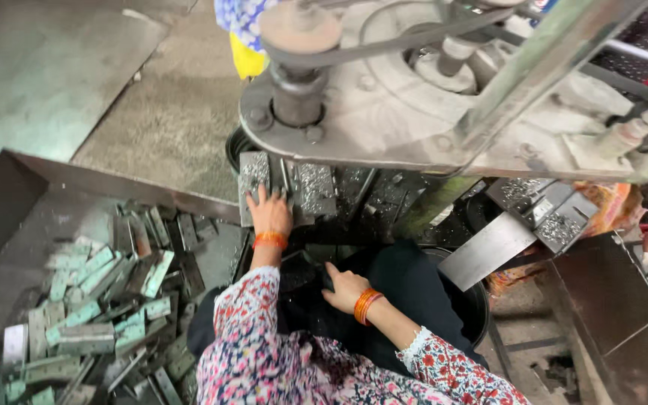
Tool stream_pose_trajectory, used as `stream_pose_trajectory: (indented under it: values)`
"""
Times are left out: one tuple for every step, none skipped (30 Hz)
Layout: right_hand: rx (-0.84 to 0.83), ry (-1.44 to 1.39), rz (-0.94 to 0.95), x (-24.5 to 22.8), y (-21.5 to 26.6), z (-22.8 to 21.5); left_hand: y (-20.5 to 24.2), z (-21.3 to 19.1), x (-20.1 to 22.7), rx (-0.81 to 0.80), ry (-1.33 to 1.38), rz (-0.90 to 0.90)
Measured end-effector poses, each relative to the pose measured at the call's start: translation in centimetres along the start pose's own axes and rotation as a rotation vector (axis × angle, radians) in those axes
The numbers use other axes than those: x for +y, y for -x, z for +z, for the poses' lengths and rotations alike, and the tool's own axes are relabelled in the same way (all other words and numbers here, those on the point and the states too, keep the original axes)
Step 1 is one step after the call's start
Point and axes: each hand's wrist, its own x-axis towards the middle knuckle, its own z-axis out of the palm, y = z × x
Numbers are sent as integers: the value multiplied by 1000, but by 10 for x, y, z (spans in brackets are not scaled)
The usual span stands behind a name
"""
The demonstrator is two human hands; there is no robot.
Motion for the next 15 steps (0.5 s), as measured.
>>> stream_pose_trajectory:
  values:
    - [-1, 8, -3, -4, 1, -4, 6, -4, 1, 3, -7, 15]
    - [-4, 16, -6, -7, 1, -8, 15, -9, 4, 3, -12, 29]
    - [3, 9, -7, -9, 0, -11, 22, -14, 5, 4, -17, 43]
    - [4, 3, -5, -10, 2, -12, 32, -19, 7, -2, -17, 56]
    - [5, -3, -4, -10, 2, -12, 41, -25, 8, -7, -17, 69]
    - [9, -12, -10, -10, 4, -12, 52, -33, 9, -17, -16, 82]
    - [13, -21, -17, -10, 4, -13, 60, -40, 11, -71, -28, 87]
    - [18, -28, -23, -9, 4, -13, 68, -47, 14, -123, -40, 91]
    - [18, -36, -22, -9, 4, -13, 74, -53, 16, -176, -53, 96]
    - [20, -42, -20, -9, 5, -13, 77, -58, 18, -106, -77, 108]
    - [22, -48, -18, -9, 4, -12, 80, -62, 20, -35, -99, 120]
    - [23, -48, -18, -8, 3, -11, 80, -63, 23, 36, -118, 130]
    - [25, -48, -18, -8, 2, -9, 78, -63, 25, 44, -162, 131]
    - [27, -46, -17, -7, 1, -8, 75, -62, 26, 53, -205, 131]
    - [32, -47, -18, -7, 0, -7, 72, -61, 26, 64, -248, 131]
